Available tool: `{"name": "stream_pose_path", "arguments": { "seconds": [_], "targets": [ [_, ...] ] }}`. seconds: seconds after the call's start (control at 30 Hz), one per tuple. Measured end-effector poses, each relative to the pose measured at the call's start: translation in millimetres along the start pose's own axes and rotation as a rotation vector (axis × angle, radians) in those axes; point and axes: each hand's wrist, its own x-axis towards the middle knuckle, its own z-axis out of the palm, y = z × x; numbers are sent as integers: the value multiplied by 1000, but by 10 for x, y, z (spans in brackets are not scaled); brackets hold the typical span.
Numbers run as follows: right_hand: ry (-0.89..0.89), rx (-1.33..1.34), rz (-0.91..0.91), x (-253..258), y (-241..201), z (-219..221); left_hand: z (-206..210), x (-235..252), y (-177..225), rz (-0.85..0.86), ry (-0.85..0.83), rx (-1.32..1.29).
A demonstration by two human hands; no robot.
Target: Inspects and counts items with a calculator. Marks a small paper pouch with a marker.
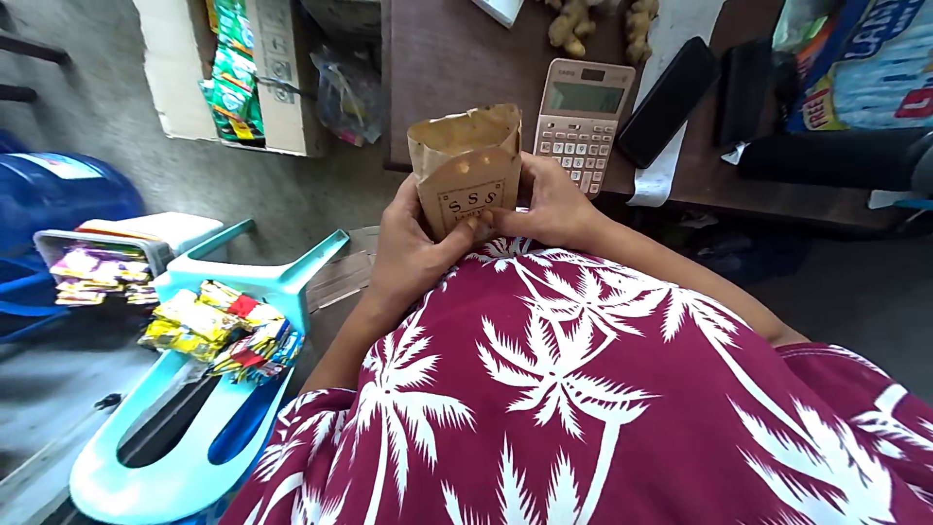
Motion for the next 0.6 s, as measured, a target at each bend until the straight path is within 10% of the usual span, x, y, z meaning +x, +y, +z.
{"name": "stream_pose_path", "arguments": {
  "seconds": [0.6],
  "targets": [
    [41, -52, 1, -9, -5, -26, 18, 27, 33, 13, 3, -31]
  ]
}}
